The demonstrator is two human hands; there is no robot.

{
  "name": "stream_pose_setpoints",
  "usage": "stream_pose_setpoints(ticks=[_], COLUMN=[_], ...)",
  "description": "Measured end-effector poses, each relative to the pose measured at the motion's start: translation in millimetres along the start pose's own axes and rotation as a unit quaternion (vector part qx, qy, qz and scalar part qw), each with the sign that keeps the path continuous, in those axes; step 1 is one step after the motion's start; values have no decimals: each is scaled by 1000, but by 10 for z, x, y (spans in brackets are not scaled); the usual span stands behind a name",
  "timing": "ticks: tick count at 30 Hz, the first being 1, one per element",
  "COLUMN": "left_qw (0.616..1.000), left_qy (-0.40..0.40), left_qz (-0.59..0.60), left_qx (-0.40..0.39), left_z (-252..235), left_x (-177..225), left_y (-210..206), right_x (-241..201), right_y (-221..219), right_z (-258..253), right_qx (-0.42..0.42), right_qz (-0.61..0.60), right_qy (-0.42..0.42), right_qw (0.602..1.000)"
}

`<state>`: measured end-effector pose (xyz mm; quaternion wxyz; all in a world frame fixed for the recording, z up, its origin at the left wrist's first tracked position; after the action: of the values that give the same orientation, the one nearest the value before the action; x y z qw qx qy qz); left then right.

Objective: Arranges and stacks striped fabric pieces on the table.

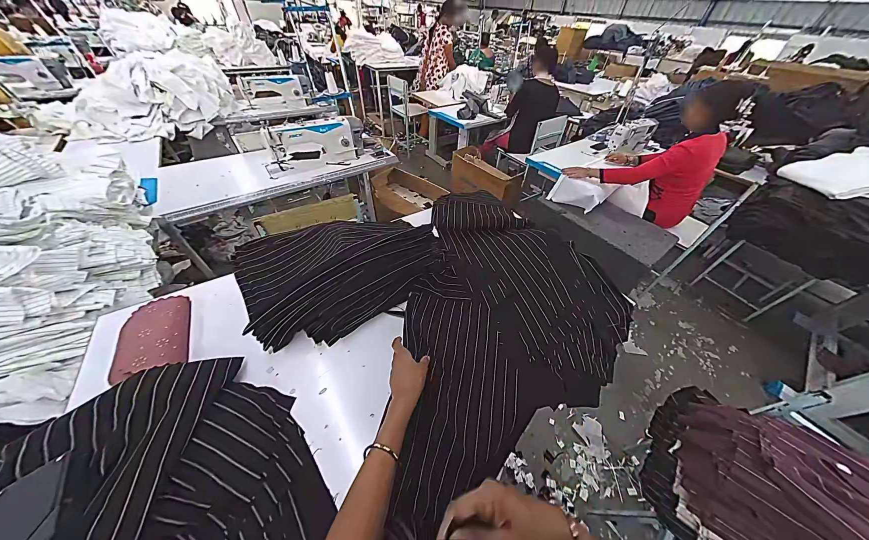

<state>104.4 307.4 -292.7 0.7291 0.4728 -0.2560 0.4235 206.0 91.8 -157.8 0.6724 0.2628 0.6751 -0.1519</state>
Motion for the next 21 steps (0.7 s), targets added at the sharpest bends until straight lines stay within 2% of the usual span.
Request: stream_pose_setpoints(ticks=[2, 4, 5, 7, 10, 13, 14, 15, 16, 18, 19, 20, 21], left_qw=[992, 949, 920, 878, 859, 809, 796, 787, 774, 741, 719, 696, 690], left_qy=[9, 15, 11, -27, -105, -223, -277, -326, -361, -400, -409, -411, -417], left_qz=[128, 315, 389, 473, 489, 523, 514, 497, 493, 514, 537, 565, 568], left_qx=[-16, -30, -43, -76, -112, -149, -159, -165, -166, -162, -168, -167, -167], left_z=[9, 64, 70, 36, -131, -327, -250, -111, 27, 120, 29, -179, -381], left_x=[129, 401, 613, 1177, 2161, 3247, 3593, 3887, 4143, 4537, 4689, 4817, 4864], left_y=[-121, -246, -284, -290, -123, 168, 288, 404, 521, 730, 819, 906, 967], right_x=[-415, -848, -998, -1145, -1338, -1712, -1822, -1888, -1927, -1888, -1871, -1841, -1761], right_y=[506, 987, 1193, 1576, 2011, 2209, 2223, 2233, 2254, 2305, 2346, 2420, 2503], right_z=[290, 760, 1071, 1797, 2759, 3175, 3186, 3195, 3199, 3197, 3122, 2984, 2819], right_qx=[92, 221, 301, 494, 679, 797, 828, 843, 829, 762, 717, 658, 588], right_qz=[12, 13, 0, 14, 110, 180, 167, 147, 144, 181, 188, 192, 198], right_qy=[70, 136, 164, 192, 207, 127, 141, 175, 212, 277, 303, 300, 282], right_qw=[993, 966, 939, 848, 696, 562, 517, 488, 497, 557, 599, 664, 732])
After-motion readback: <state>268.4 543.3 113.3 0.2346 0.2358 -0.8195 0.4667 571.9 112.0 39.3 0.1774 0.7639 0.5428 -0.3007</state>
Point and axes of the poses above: each hand's wrist, its own z-axis away from the middle knuckle, its own y-axis out of the back of the hand, x = y × z, the point moved 8 cm from there along -z, towards the middle knuckle, and after that the axes turned 6 degrees about -x, right-handed, at the moved point
